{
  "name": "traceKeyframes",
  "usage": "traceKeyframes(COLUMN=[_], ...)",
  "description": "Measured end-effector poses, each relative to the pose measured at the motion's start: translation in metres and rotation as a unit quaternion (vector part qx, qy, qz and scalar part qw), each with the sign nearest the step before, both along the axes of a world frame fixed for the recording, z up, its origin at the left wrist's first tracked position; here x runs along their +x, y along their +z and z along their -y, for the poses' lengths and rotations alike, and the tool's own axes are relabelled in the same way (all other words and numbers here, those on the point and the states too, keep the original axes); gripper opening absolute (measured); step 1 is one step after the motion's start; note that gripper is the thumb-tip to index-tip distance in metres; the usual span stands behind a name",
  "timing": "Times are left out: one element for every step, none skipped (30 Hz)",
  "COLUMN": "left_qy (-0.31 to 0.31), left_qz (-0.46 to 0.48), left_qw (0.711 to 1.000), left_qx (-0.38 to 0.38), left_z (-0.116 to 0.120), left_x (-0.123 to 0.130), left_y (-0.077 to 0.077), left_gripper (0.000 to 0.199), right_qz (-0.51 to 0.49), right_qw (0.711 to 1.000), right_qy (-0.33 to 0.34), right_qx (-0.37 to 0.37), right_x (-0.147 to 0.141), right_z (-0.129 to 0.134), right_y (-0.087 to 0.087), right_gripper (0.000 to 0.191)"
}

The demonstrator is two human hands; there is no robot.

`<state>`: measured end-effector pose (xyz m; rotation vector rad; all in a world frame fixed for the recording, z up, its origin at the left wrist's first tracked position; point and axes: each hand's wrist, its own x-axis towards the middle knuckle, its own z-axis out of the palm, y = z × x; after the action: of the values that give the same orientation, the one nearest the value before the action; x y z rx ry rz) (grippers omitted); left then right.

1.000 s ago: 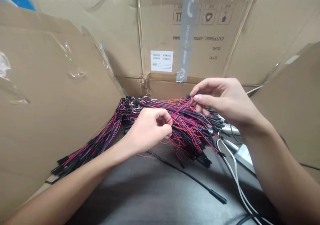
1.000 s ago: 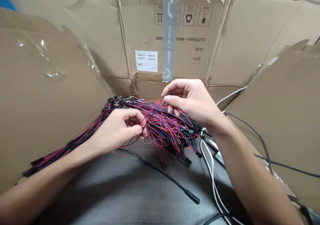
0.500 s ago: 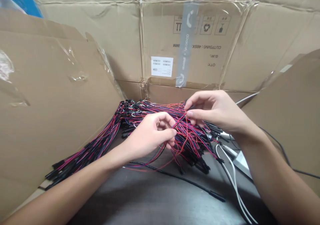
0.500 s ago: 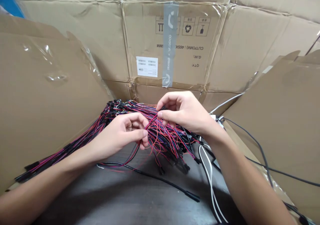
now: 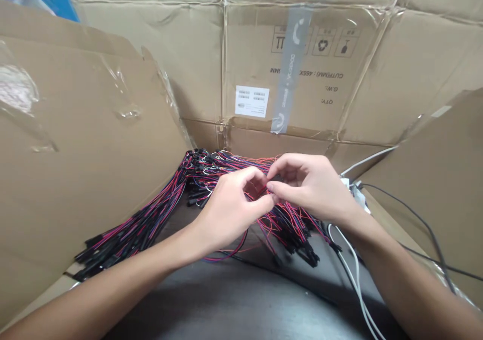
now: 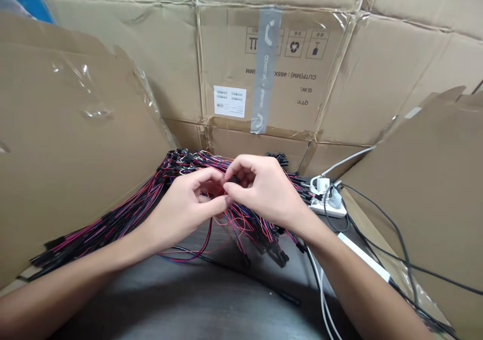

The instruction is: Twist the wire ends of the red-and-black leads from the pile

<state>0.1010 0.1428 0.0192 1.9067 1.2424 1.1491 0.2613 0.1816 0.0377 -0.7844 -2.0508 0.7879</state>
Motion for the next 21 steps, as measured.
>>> traceKeyframes(left_qy=[0.010,0.020,0.029,0.035,0.038,0.038,0.036,0.033,0.028,0.023,0.017,0.014,0.012,0.010,0.007,0.002,-0.003,-0.008,-0.011,-0.011,-0.011], left_qz=[-0.013,-0.026,-0.038,-0.048,-0.055,-0.060,-0.062,-0.063,-0.062,-0.058,-0.052,-0.046,-0.040,-0.035,-0.030,-0.024,-0.019,-0.015,-0.010,-0.006,-0.002], left_qw=[1.000,0.999,0.998,0.997,0.996,0.996,0.996,0.996,0.996,0.997,0.997,0.998,0.998,0.999,0.999,1.000,1.000,0.999,0.999,0.999,0.999], left_qx=[0.010,0.020,0.032,0.042,0.051,0.058,0.061,0.060,0.055,0.050,0.046,0.043,0.039,0.032,0.021,0.005,-0.013,-0.031,-0.042,-0.048,-0.051], left_z=[0.000,0.001,0.001,0.001,0.001,0.001,0.001,0.001,0.001,0.001,0.000,0.000,-0.001,-0.001,-0.002,-0.003,-0.004,-0.005,-0.005,-0.005,-0.005], left_x=[0.000,0.000,0.000,-0.001,-0.001,-0.002,-0.002,-0.003,-0.004,-0.004,-0.005,-0.005,-0.006,-0.006,-0.006,-0.006,-0.007,-0.007,-0.007,-0.007,-0.008], left_y=[0.001,0.001,0.002,0.003,0.004,0.004,0.005,0.005,0.005,0.006,0.006,0.006,0.007,0.008,0.008,0.009,0.009,0.010,0.010,0.010,0.010], left_gripper=[0.006,0.006,0.007,0.010,0.012,0.014,0.015,0.016,0.016,0.016,0.015,0.015,0.014,0.013,0.011,0.010,0.010,0.010,0.010,0.010,0.010], right_qz=[0.006,0.011,0.013,0.016,0.020,0.023,0.028,0.033,0.036,0.037,0.037,0.037,0.038,0.042,0.047,0.053,0.058,0.061,0.062,0.061,0.057], right_qw=[1.000,1.000,1.000,1.000,1.000,1.000,1.000,0.999,0.999,0.999,0.999,0.999,0.999,0.999,0.998,0.997,0.997,0.996,0.995,0.995,0.995], right_qy=[-0.007,-0.014,-0.017,-0.016,-0.013,-0.010,-0.006,-0.001,0.005,0.011,0.017,0.022,0.026,0.030,0.036,0.045,0.054,0.060,0.066,0.071,0.075], right_qx=[0.008,0.014,0.018,0.018,0.015,0.012,0.009,0.006,0.005,0.004,0.003,0.001,-0.002,-0.005,-0.010,-0.016,-0.022,-0.027,-0.032,-0.037,-0.043], right_x=[-0.001,-0.001,-0.002,-0.002,-0.001,-0.001,0.000,0.000,0.001,0.002,0.003,0.004,0.005,0.006,0.007,0.008,0.009,0.010,0.010,0.011,0.012], right_z=[0.001,0.001,0.001,0.002,0.002,0.002,0.001,0.001,0.000,0.000,-0.001,-0.001,-0.001,-0.001,-0.001,-0.001,-0.001,-0.002,-0.002,-0.003,-0.003], right_y=[0.000,-0.001,-0.001,0.000,0.000,0.001,0.001,0.001,0.001,0.001,0.002,0.002,0.002,0.003,0.004,0.005,0.006,0.007,0.007,0.007,0.007], right_gripper=[0.007,0.007,0.006,0.006,0.006,0.005,0.005,0.005,0.005,0.006,0.006,0.006,0.006,0.006,0.006,0.006,0.006,0.006,0.005,0.005,0.005])
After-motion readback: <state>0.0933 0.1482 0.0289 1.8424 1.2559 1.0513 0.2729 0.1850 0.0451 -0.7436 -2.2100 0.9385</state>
